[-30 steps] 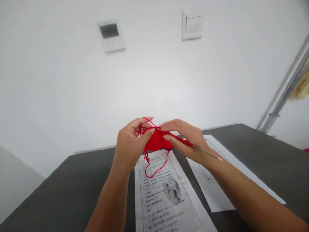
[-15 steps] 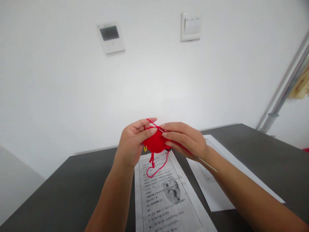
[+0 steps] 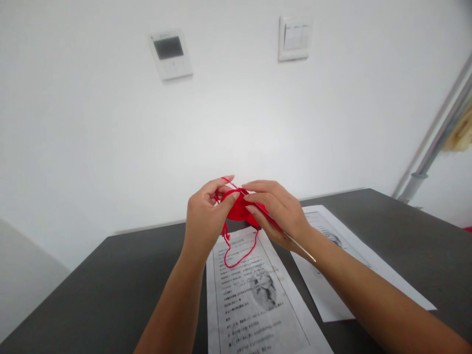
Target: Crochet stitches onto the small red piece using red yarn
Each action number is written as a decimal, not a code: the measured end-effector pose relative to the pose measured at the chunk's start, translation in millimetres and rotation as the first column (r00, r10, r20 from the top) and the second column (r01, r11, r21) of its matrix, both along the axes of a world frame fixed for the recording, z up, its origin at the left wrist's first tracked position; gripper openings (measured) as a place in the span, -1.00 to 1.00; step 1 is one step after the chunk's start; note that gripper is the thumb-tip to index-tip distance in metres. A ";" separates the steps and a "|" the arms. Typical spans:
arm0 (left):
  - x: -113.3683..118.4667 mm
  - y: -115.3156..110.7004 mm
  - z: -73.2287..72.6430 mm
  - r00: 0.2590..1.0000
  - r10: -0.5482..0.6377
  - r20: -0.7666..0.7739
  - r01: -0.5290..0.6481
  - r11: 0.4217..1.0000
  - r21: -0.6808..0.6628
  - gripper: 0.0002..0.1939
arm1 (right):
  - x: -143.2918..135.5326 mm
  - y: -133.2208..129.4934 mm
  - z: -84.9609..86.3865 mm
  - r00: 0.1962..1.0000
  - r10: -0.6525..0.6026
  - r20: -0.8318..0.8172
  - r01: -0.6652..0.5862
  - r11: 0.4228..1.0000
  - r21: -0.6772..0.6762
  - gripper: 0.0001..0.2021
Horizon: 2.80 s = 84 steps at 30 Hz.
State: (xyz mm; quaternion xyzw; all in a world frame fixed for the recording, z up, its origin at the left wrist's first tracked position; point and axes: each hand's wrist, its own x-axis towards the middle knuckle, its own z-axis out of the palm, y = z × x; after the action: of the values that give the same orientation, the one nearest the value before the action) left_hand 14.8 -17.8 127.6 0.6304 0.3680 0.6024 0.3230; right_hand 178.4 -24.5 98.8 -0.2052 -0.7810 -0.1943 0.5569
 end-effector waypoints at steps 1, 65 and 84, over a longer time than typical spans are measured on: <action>-1.1 1.0 -0.5 0.999 0.021 -0.032 -0.021 1.000 0.020 -0.62 | 0.4 -1.1 0.8 1.000 0.004 -0.009 -0.004 1.000 -0.019 -0.81; -30.3 31.3 -8.8 0.897 -0.440 0.053 0.432 0.841 -0.326 -0.82 | 13.5 4.3 7.2 0.950 0.299 0.093 -0.272 0.934 -0.232 -0.77; -17.4 15.7 -2.1 0.900 -0.406 0.158 0.434 0.862 -0.262 -0.50 | 11.7 -1.3 5.0 0.942 0.321 -0.095 -0.334 0.884 -0.327 -0.84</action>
State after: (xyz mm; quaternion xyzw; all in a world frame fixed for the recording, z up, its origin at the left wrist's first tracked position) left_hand -2.6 -2.2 125.5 0.6106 0.2900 0.4867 0.5533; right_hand 190.1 -25.8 103.8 -0.1667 -0.8153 0.0435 0.5528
